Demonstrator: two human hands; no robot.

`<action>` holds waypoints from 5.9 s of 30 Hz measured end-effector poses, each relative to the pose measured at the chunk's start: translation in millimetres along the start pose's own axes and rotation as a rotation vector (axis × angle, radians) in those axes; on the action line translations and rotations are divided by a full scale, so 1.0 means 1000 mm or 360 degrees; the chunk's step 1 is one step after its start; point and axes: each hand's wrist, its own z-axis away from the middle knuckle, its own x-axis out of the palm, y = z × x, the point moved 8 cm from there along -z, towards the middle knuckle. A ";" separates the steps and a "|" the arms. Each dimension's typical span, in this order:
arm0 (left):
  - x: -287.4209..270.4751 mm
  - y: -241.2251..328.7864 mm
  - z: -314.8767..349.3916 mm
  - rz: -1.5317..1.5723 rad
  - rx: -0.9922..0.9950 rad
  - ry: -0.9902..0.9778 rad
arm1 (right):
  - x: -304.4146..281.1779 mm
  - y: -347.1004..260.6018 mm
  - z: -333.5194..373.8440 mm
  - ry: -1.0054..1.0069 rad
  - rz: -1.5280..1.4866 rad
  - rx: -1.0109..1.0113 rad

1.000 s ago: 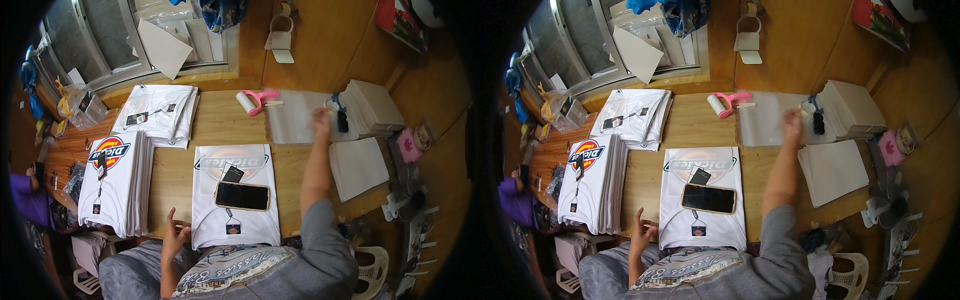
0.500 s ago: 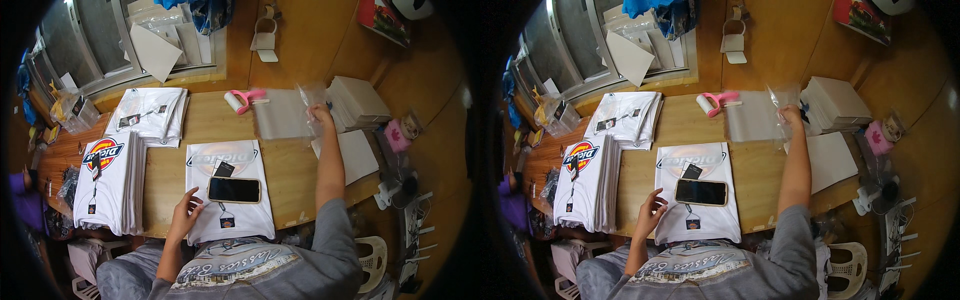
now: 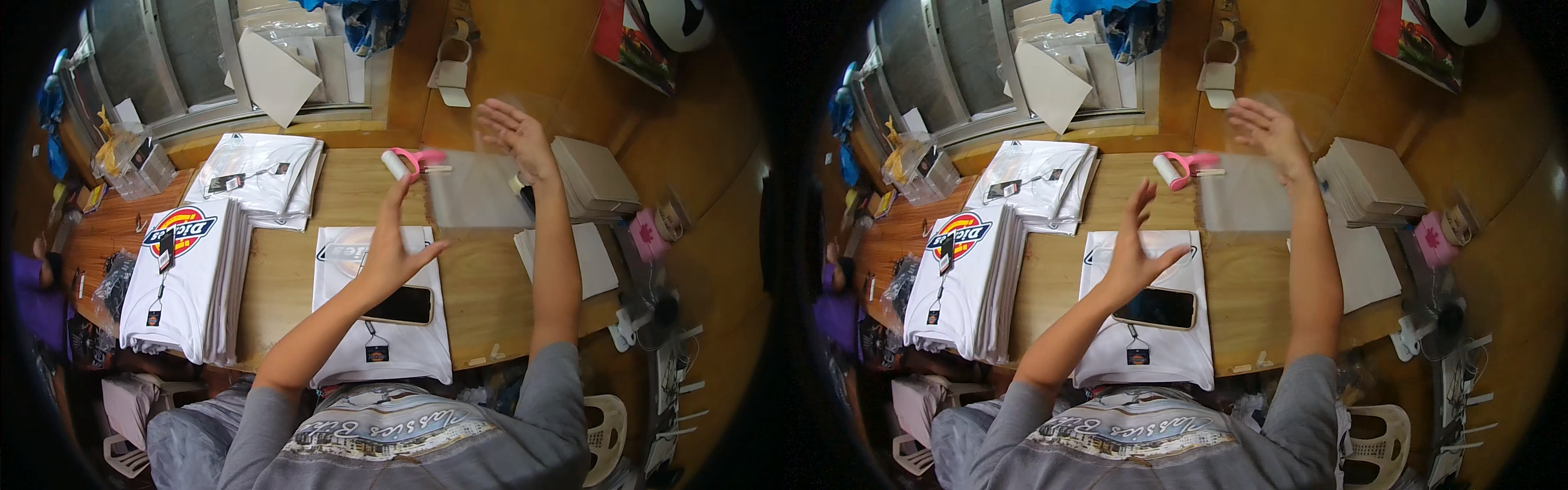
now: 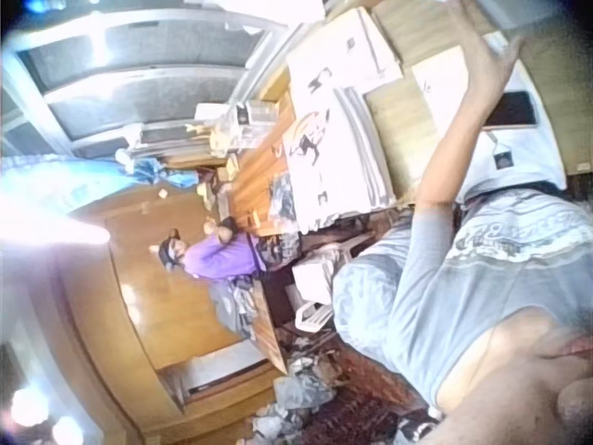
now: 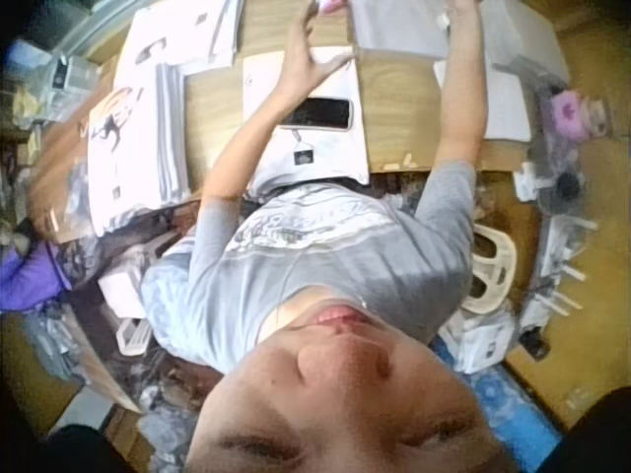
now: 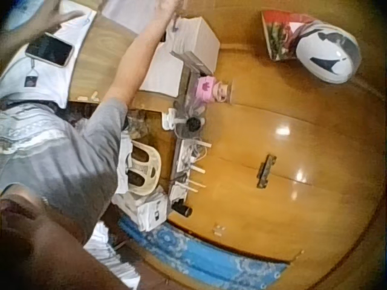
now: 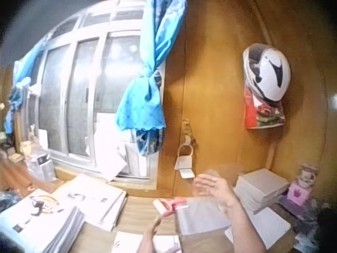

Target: The person folds white t-shirts and places them into clear plastic bags. They then seal the bags and stack the packaged shirts on the table.

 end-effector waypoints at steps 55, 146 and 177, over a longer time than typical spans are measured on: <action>-0.085 -0.272 0.056 -0.1159 -0.0865 0.0086 | 0.038 0.317 0.059 -0.0040 0.0176 0.0436; 0.090 -0.206 0.074 -0.1143 -0.0652 -0.0861 | 0.034 0.178 0.392 0.0753 -0.1151 0.1234; -0.082 -0.127 0.136 0.0126 -0.0815 -0.0647 | 0.041 0.168 0.202 -0.0195 0.0057 0.0360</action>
